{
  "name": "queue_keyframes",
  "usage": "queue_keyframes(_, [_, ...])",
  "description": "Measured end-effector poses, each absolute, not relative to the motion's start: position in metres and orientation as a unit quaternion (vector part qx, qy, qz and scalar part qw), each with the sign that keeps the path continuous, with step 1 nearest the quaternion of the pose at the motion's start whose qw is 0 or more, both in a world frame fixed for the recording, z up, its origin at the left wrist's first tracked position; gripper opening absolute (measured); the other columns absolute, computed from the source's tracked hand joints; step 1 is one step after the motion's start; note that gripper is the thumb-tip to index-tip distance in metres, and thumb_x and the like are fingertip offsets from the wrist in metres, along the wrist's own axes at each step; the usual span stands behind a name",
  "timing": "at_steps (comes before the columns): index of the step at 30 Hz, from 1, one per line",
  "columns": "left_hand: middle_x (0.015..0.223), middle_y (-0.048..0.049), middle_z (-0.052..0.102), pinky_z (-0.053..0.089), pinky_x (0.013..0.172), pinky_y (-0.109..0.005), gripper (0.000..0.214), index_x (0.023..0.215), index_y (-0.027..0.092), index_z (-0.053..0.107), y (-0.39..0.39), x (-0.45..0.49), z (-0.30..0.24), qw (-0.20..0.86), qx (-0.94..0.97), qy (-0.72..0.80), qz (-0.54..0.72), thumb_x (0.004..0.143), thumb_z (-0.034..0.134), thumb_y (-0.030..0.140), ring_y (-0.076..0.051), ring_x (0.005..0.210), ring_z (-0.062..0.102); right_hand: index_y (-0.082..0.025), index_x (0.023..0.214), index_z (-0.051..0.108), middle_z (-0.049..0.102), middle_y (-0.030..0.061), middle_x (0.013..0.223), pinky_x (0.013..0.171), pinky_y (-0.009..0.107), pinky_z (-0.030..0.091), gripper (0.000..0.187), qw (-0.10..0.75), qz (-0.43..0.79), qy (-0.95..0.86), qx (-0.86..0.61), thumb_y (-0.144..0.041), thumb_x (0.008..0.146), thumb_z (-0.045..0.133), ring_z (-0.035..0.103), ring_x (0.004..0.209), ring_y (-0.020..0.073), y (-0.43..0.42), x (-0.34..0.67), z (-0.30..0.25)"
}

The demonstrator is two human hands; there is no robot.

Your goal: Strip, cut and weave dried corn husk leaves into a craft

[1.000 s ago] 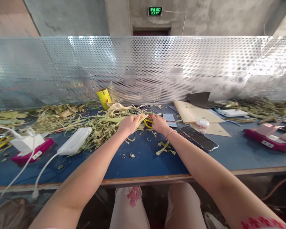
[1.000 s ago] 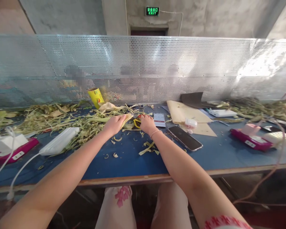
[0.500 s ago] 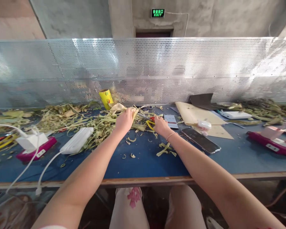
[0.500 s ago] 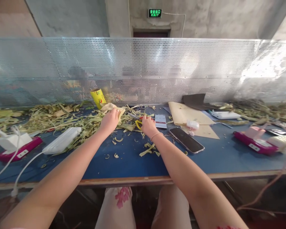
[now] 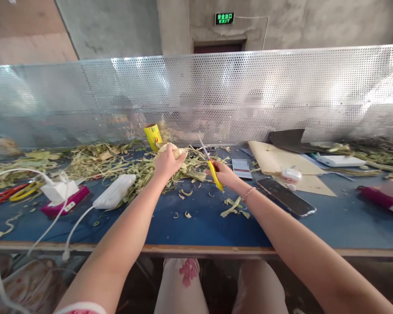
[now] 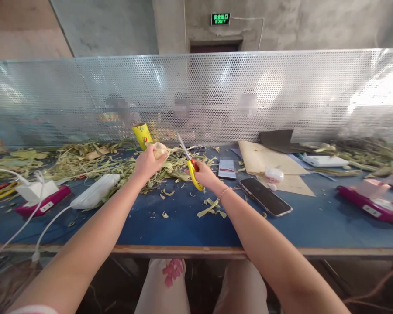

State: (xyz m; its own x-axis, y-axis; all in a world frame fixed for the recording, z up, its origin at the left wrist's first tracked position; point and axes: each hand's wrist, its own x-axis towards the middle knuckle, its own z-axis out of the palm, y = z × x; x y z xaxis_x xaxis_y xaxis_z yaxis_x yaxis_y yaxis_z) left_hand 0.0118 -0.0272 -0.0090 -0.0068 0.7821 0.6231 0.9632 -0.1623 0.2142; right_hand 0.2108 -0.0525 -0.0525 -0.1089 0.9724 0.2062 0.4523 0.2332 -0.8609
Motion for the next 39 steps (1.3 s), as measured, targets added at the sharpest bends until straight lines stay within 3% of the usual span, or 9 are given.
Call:
queue_keyframes(3, [0.088,-0.0109,0.064,0.045,0.069,-0.033,0.048,0.105,0.016,0.045,-0.027,0.009,-0.009,0.137,-0.684,-0.633,-0.337,0.076,0.044,0.055,-0.026,0.083,0.063,-0.018,0.071,0.045,0.048,-0.0026,0.062,0.057,0.026,0.037,0.032,0.347,0.284,-0.705,-0.550,-0.046,0.067,0.061,0.046,0.060,0.0129,-0.059,0.211,-0.048])
queue_keyframes(8, [0.096,-0.0104,0.063,0.046,0.071,-0.031,0.043,0.105,0.018,0.044,-0.025,0.007,-0.010,0.130,-0.678,-0.628,-0.358,0.074,0.051,0.047,-0.025,0.089,0.061,-0.019,0.071,0.041,0.053,0.0011,0.072,0.064,0.029,0.039,0.037,0.332,0.280,-0.722,-0.538,-0.054,0.072,0.052,0.049,0.068,0.0156,-0.060,0.211,-0.049])
queue_keyframes(13, [0.097,-0.0102,0.062,0.045,0.073,-0.032,0.041,0.103,0.018,0.044,-0.027,0.008,-0.008,0.116,-0.690,-0.612,-0.368,0.073,0.053,0.044,-0.026,0.090,0.061,-0.019,0.071,0.039,0.053,0.0036,0.077,0.066,0.030,0.040,0.036,0.299,0.217,-0.741,-0.561,-0.052,0.072,0.055,0.050,0.072,0.0171,-0.063,0.212,-0.046])
queue_keyframes(21, [0.086,-0.0065,0.060,0.044,0.068,-0.032,0.040,0.099,0.019,0.043,-0.026,0.009,-0.008,0.044,-0.733,-0.553,-0.394,0.069,0.056,0.042,-0.022,0.078,0.059,-0.019,0.071,0.041,0.053,0.0025,0.072,0.061,0.028,0.040,0.036,0.283,0.223,-0.759,-0.543,-0.052,0.073,0.055,0.049,0.064,0.0153,-0.069,0.208,-0.043])
queue_keyframes(26, [0.084,-0.0070,0.057,0.043,0.072,-0.033,0.019,0.091,0.017,0.046,-0.023,0.007,-0.008,0.015,-0.774,-0.499,-0.389,0.077,0.040,0.029,-0.021,0.081,0.057,-0.019,0.070,0.041,0.052,0.0013,0.070,0.059,0.027,0.038,0.038,0.291,0.219,-0.764,-0.533,-0.055,0.072,0.052,0.047,0.063,0.0143,-0.068,0.207,-0.045])
queue_keyframes(29, [0.081,-0.0066,0.057,0.043,0.077,-0.032,0.022,0.082,0.018,0.047,-0.019,0.005,-0.009,0.010,-0.785,-0.470,-0.404,0.084,0.028,0.029,-0.019,0.083,0.056,-0.019,0.069,0.042,0.051,0.0008,0.068,0.058,0.026,0.037,0.038,0.292,0.212,-0.761,-0.539,-0.055,0.073,0.051,0.047,0.062,0.0140,-0.067,0.207,-0.046])
queue_keyframes(39, [0.080,-0.0063,0.063,0.044,0.080,-0.033,0.034,0.074,0.019,0.059,-0.015,-0.001,-0.005,-0.084,-0.757,-0.468,-0.448,0.081,0.031,0.036,-0.021,0.090,0.056,-0.019,0.065,0.041,0.050,0.0001,0.065,0.057,0.024,0.033,0.033,0.304,0.157,-0.772,-0.536,-0.050,0.076,0.048,0.046,0.061,0.0136,-0.068,0.206,-0.045])
